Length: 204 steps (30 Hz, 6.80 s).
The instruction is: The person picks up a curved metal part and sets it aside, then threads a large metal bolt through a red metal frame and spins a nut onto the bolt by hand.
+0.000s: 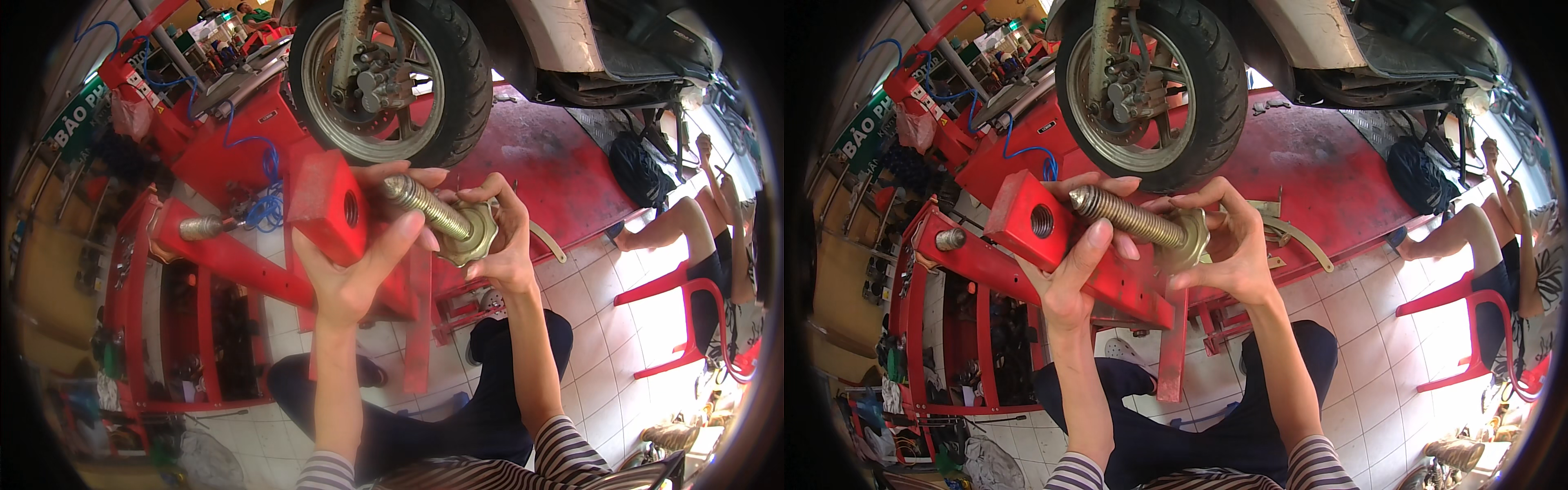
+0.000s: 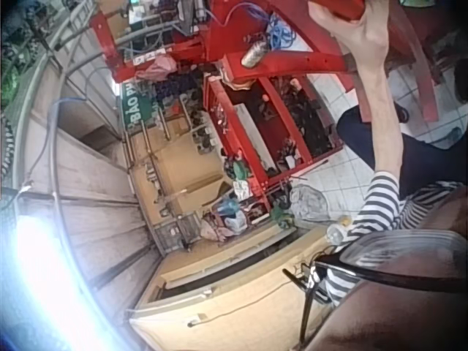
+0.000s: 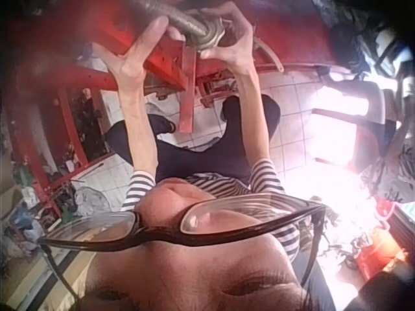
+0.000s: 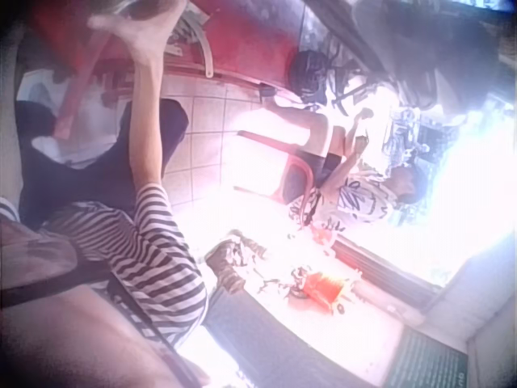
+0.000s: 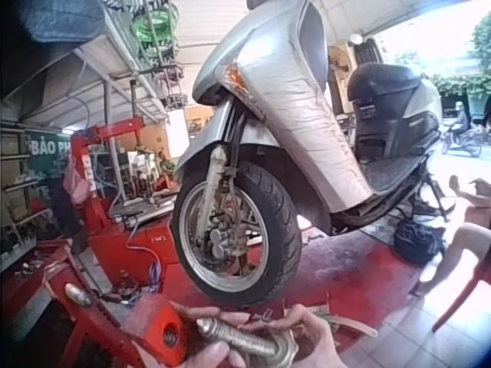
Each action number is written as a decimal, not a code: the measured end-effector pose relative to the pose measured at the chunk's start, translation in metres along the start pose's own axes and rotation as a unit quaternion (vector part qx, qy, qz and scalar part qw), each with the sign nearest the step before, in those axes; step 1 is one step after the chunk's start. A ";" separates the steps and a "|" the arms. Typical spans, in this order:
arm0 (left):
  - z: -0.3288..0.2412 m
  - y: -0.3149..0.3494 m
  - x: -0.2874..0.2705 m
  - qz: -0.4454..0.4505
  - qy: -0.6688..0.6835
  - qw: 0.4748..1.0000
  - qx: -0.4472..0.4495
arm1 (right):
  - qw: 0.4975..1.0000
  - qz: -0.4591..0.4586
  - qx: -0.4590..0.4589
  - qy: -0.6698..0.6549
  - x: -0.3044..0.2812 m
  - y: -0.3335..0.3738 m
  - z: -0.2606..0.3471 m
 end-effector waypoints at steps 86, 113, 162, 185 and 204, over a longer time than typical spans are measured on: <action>-0.017 0.003 -0.001 -0.072 0.081 0.990 -0.091 | 0.848 0.187 0.022 0.496 0.082 -0.041 0.117; -0.011 -0.003 -0.003 -0.047 0.071 0.994 -0.069 | 0.857 0.149 0.199 0.452 0.063 -0.043 0.102; -0.005 -0.012 -0.010 0.022 0.046 0.998 0.039 | 0.872 0.190 0.092 0.441 0.057 -0.048 0.086; 0.007 -0.006 -0.017 -0.036 0.006 0.999 0.031 | 0.884 0.094 0.086 0.450 0.049 -0.040 0.092; 0.034 0.045 -0.033 -0.005 -0.165 0.984 -0.066 | 0.874 0.126 -0.125 0.453 0.066 -0.048 0.096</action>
Point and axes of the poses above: each hand's wrist, its own y-axis away from the middle knuckle, its own x-axis out of the palm, z = x × y, the point moved 8 cm from there along -y, towards the middle knuckle, and after that the axes turned 12 degrees about -x, right-handed, at the moved point
